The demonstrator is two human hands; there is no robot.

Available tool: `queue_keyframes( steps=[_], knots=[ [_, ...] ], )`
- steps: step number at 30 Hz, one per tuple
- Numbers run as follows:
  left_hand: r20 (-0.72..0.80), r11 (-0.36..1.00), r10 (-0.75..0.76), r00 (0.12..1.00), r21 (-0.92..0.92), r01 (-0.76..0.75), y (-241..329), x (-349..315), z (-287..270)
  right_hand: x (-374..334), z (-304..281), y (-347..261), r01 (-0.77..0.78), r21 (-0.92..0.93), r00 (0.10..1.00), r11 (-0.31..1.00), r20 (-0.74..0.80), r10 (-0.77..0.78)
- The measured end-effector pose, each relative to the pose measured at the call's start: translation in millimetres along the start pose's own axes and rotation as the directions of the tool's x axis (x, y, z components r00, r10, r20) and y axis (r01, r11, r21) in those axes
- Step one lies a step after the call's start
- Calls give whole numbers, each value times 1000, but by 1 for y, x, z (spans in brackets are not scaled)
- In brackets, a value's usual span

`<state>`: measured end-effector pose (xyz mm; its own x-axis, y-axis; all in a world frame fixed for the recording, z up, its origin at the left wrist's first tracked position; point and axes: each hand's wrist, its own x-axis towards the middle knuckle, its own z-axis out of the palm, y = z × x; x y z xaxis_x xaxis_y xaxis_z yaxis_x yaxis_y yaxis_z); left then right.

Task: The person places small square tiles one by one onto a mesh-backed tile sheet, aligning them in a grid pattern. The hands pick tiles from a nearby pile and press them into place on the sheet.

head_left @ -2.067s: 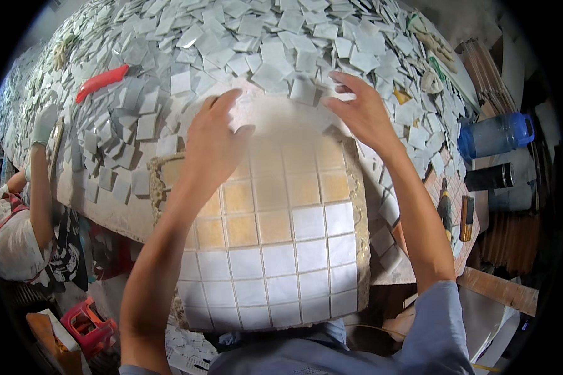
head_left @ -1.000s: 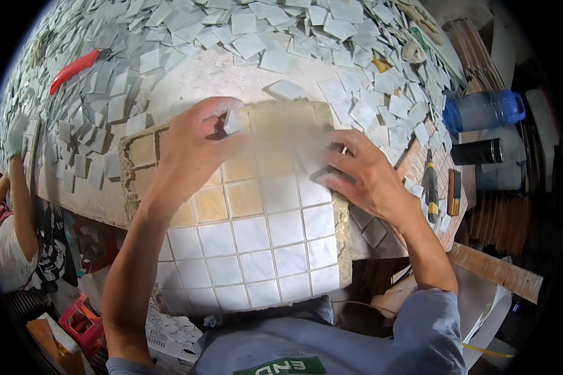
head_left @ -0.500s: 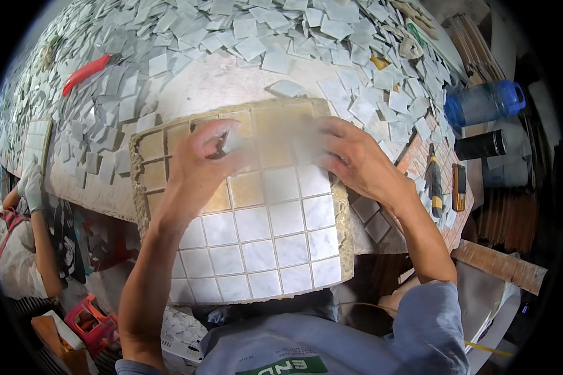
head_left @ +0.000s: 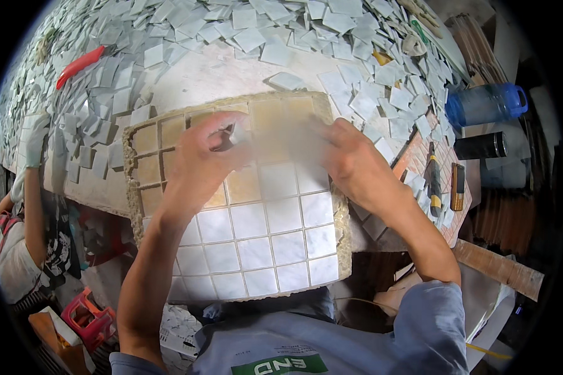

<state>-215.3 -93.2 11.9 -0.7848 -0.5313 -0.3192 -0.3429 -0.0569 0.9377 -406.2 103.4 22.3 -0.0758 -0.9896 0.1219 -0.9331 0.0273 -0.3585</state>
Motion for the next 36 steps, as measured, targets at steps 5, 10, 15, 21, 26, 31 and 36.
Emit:
queue_keyframes(
  steps=[5,10,15,21,26,31,36],
  knots=[
    [-20,995,89,996,-33,-90,-1,-4,2,1,0,8,45,132,994,990,-102,-32],
    [62,973,136,989,-196,-121,4,-10,6,19,-11,-17,-156,491,969,857,-91,229],
    [64,962,205,977,-198,-189,-17,-3,19,36,20,-22,-260,841,928,475,80,365],
    [8,989,115,993,-92,-114,-12,-10,7,44,8,-7,-429,811,824,398,170,540],
    [-97,968,246,965,74,-239,-32,-8,16,48,14,-5,-386,787,853,481,107,510],
    [-123,876,382,916,365,-316,-28,-8,26,48,23,2,-114,536,944,836,-205,260],
    [-133,807,451,882,483,-340,-26,-14,28,37,17,-14,79,278,952,957,-304,10]
  ],
)
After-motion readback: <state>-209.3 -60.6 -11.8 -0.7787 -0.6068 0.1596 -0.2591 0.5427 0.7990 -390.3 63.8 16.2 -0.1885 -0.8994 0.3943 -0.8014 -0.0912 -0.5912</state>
